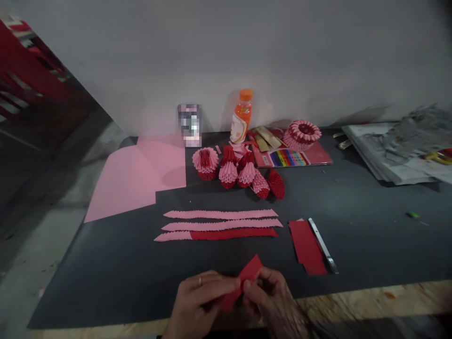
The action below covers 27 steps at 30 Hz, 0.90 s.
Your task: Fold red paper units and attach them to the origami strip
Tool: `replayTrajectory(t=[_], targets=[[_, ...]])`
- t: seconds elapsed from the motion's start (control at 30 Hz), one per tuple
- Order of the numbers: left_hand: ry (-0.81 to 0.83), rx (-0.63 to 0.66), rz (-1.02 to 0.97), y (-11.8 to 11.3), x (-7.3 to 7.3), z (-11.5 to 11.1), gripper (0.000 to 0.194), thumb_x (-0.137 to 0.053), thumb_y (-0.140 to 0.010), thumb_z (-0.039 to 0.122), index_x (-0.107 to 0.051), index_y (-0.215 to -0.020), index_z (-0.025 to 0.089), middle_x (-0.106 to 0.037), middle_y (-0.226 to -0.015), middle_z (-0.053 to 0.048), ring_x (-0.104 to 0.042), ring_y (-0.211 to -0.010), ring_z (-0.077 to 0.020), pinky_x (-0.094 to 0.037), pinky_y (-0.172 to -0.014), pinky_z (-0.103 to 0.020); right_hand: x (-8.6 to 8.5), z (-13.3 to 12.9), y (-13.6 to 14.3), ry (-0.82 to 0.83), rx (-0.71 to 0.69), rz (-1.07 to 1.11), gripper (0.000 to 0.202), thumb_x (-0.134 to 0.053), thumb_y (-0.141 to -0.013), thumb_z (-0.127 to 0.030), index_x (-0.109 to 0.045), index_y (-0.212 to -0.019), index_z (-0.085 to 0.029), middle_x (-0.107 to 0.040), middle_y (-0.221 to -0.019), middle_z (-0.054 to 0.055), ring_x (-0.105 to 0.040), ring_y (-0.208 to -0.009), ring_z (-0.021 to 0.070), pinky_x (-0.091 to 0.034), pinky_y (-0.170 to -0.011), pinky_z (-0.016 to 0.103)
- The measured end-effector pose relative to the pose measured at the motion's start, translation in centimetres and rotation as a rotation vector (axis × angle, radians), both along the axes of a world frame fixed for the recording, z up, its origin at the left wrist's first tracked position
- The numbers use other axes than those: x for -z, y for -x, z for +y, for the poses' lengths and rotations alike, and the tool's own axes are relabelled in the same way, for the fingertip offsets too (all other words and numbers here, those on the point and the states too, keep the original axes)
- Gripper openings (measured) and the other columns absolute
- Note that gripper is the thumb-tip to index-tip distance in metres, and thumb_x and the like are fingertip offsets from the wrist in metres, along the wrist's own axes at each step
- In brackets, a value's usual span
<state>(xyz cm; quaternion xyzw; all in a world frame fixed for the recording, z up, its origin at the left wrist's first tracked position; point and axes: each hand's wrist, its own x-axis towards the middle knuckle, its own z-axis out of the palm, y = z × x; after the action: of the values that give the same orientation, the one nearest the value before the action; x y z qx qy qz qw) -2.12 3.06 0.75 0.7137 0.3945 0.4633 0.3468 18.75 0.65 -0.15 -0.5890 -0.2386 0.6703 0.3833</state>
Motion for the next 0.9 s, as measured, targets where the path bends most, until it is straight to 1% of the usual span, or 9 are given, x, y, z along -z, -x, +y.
replayTrajectory(t=[0.07, 0.13, 0.2, 0.3, 0.4, 0.5, 0.6, 0.73, 0.9], targets=[[-0.075, 0.010, -0.037, -0.2, 0.2, 0.0, 0.044, -0.073, -0.107, 0.025, -0.079, -0.147, 0.044, -0.089, -0.070, 0.000, -0.089, -0.071, -0.0210, -0.075, -0.071, -0.029, -0.1, -0.2, 0.1, -0.034, -0.041, 0.010, 0.049, -0.099, -0.067, -0.068, -0.077, -0.064, -0.024, -0.070, -0.054, -0.001, -0.061, -0.050, 0.0145, -0.051, -0.052, 0.026], [-0.135, -0.001, -0.054, -0.3, 0.7, -0.3, 0.039, -0.071, -0.110, 0.033, -0.079, -0.147, 0.039, -0.094, -0.083, -0.008, -0.090, -0.076, -0.0232, -0.075, -0.071, -0.032, -0.2, -0.3, 0.1, -0.072, -0.066, 0.006, 0.045, -0.099, -0.068, -0.064, -0.079, -0.065, -0.024, -0.072, -0.059, -0.001, -0.063, -0.058, 0.0139, -0.053, -0.060, 0.025], [-0.164, 0.018, -0.026, -0.3, 1.2, -0.6, 0.042, -0.074, -0.107, 0.034, -0.078, -0.149, 0.038, -0.096, -0.097, -0.012, -0.091, -0.078, -0.0237, -0.074, -0.068, -0.032, -0.3, -0.3, -0.2, -0.086, -0.097, 0.010, 0.044, -0.098, -0.071, -0.065, -0.079, -0.065, -0.025, -0.072, -0.059, -0.001, -0.063, -0.058, 0.0145, -0.052, -0.059, 0.025], [-0.156, 0.041, 0.030, -0.2, 1.8, -0.8, 0.047, -0.082, -0.101, 0.025, -0.081, -0.145, 0.040, -0.094, -0.087, -0.008, -0.090, -0.073, -0.0232, -0.073, -0.065, -0.030, -0.2, 0.0, -0.6, -0.079, -0.150, 0.031, 0.044, -0.095, -0.073, -0.067, -0.081, -0.068, -0.026, -0.075, -0.057, 0.001, -0.066, -0.052, 0.0180, -0.050, -0.053, 0.027], [-0.124, -0.062, -0.057, -0.7, 1.8, -0.8, 0.025, -0.080, -0.103, 0.045, -0.090, -0.126, 0.041, -0.093, -0.078, -0.005, -0.090, -0.069, -0.0242, -0.074, -0.064, -0.030, 0.1, 0.1, -0.5, -0.115, -0.142, 0.024, 0.043, -0.094, -0.073, -0.069, -0.085, -0.071, -0.027, -0.078, -0.058, 0.003, -0.066, -0.051, 0.0182, -0.050, -0.054, 0.028], [-0.030, -0.167, -0.105, -1.4, 0.9, -0.6, 0.030, -0.076, -0.101, 0.063, -0.092, -0.101, 0.037, -0.095, -0.081, -0.004, -0.092, -0.071, -0.0259, -0.076, -0.069, -0.032, 0.7, 0.0, 0.1, -0.175, -0.101, -0.016, 0.043, -0.093, -0.074, -0.069, -0.083, -0.065, -0.028, -0.076, -0.056, 0.002, -0.065, -0.051, 0.0172, -0.049, -0.055, 0.028], [0.142, -0.250, -0.065, -2.0, -0.3, -0.4, 0.028, -0.081, -0.100, 0.051, -0.089, -0.080, 0.033, -0.093, -0.075, -0.001, -0.090, -0.066, -0.0237, -0.074, -0.066, -0.028, 1.4, -0.3, 0.5, -0.238, -0.079, -0.067, 0.043, -0.090, -0.078, -0.067, -0.083, -0.064, -0.027, -0.076, -0.056, 0.002, -0.065, -0.052, 0.0166, -0.049, -0.055, 0.027], [0.312, -0.380, -0.047, -2.6, -1.0, -0.6, 0.017, -0.085, -0.091, 0.036, -0.087, -0.075, 0.032, -0.088, -0.065, 0.003, -0.082, -0.051, -0.0203, -0.064, -0.050, -0.024, 1.9, -0.6, 0.7, -0.292, -0.036, -0.144, 0.044, -0.090, -0.079, -0.064, -0.080, -0.061, -0.026, -0.075, -0.056, 0.000, -0.062, -0.052, 0.0142, -0.047, -0.055, 0.025], [0.458, -0.496, -0.069, -3.4, -0.7, -1.3, 0.029, -0.084, -0.091, 0.049, -0.083, -0.070, 0.029, -0.081, -0.057, 0.002, -0.073, -0.046, -0.0190, -0.058, -0.045, -0.024, 2.0, -0.8, 1.0, -0.340, 0.007, -0.241, 0.042, -0.090, -0.078, -0.063, -0.082, -0.060, -0.027, -0.075, -0.055, 0.000, -0.062, -0.051, 0.0147, -0.047, -0.053, 0.024]])
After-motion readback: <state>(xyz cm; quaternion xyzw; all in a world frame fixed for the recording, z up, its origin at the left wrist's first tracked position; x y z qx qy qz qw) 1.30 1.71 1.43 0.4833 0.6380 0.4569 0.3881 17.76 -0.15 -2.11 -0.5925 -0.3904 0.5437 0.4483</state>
